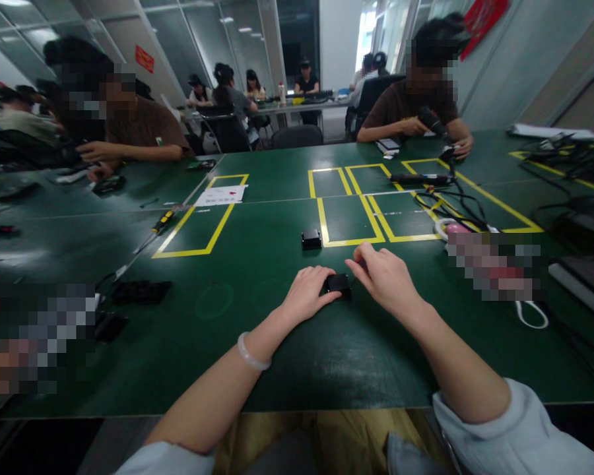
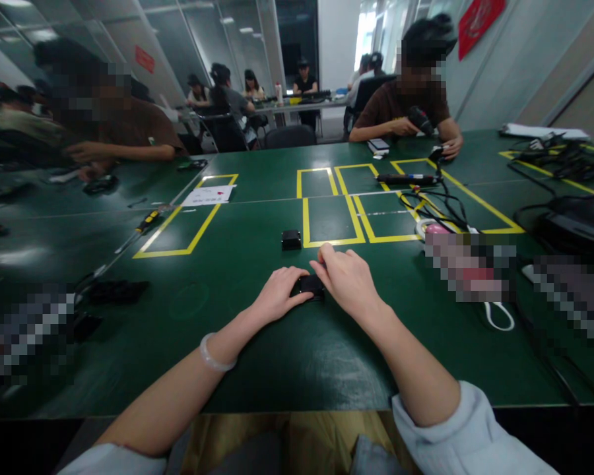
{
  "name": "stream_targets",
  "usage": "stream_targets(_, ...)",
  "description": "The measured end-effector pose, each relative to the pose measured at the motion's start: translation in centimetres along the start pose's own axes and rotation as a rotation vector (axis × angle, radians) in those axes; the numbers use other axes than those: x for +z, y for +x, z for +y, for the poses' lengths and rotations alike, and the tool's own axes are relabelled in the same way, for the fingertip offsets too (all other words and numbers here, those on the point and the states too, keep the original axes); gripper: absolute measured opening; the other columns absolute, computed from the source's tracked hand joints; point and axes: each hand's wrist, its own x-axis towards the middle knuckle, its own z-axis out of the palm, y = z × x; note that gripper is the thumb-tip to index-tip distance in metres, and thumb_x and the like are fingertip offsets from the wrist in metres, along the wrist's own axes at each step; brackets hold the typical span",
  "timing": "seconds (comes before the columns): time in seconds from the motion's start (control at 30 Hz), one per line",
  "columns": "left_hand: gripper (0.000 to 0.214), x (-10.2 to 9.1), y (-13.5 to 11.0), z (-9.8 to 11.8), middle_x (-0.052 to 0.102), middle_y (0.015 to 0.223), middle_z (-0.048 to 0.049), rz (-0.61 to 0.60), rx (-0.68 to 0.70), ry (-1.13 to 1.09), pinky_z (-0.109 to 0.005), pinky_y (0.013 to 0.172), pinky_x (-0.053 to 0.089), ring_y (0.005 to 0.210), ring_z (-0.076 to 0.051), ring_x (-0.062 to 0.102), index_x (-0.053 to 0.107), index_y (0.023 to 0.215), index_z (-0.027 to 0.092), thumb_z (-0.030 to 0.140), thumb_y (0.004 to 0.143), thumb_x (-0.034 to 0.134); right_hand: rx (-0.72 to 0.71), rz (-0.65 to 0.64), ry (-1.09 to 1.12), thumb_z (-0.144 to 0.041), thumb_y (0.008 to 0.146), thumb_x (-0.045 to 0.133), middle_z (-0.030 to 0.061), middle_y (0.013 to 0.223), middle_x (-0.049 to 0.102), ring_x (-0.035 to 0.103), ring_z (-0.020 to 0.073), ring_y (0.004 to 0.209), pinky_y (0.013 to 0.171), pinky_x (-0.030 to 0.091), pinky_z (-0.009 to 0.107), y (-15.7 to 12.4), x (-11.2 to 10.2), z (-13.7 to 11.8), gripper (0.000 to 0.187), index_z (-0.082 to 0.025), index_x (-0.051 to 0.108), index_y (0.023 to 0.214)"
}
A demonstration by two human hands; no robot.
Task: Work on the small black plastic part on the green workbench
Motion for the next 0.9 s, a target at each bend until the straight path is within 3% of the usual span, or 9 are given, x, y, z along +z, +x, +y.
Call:
stream_targets(0.23, 0.038, 0.01, -0.01, -0.03, 0.059, 0.101, -0.0040, 0.001, 0.003, -0.003, -0.037, 0.086, 0.040, 0.096, -0.023, 0.053, 0.052, 0.111, 0.021, 0.048, 0.086, 0.058, 0.004, -0.008, 0.011, -0.025, 0.091, 0.038, 0.0017, 0.075, 0.061, 0.053, 0.0157, 0.063, 0.063, 0.031, 0.027, -0.19, -0.16, -0.06, 0.011, -0.018, 0.046, 0.093)
stream_targets(0.43, 0.038, -0.03, -0.05, -0.01, 0.059, 0.101, -0.0043, 0.000, -0.002, -0.002, -0.037, 0.086, 0.040, 0.096, -0.023, 0.053, 0.052, 0.111, 0.021, 0.048, 0.086, 0.058, 0.018, -0.034, 0.036, -0.036, 0.094, 0.037, 0.0012, 0.069, 0.060, 0.052, 0.0161, 0.061, 0.060, 0.031, 0.027, -0.14, -0.22, 0.02, 0.020, -0.020, 0.046, 0.085)
stream_targets(0.7, 0.037, -0.10, -0.01, 0.06, 0.059, 0.102, -0.0048, -0.013, -0.014, -0.008, -0.038, 0.087, 0.040, 0.097, -0.023, 0.053, 0.052, 0.111, 0.021, 0.047, 0.086, 0.058, 0.021, -0.051, 0.043, -0.026, 0.092, 0.036, 0.0026, 0.077, 0.063, 0.056, 0.0167, 0.064, 0.063, 0.032, 0.027, -0.35, -0.49, 0.03, 0.012, -0.018, 0.045, 0.096)
stream_targets(0.9, 0.037, -0.03, -0.02, 0.03, 0.059, 0.102, -0.0043, -0.006, -0.001, 0.003, -0.037, 0.087, 0.040, 0.097, -0.023, 0.053, 0.052, 0.111, 0.021, 0.048, 0.086, 0.058, 0.043, -0.034, 0.043, -0.035, 0.095, 0.035, 0.0018, 0.073, 0.062, 0.055, 0.0162, 0.063, 0.061, 0.031, 0.027, -0.34, -0.16, 0.06, 0.020, -0.020, 0.046, 0.090)
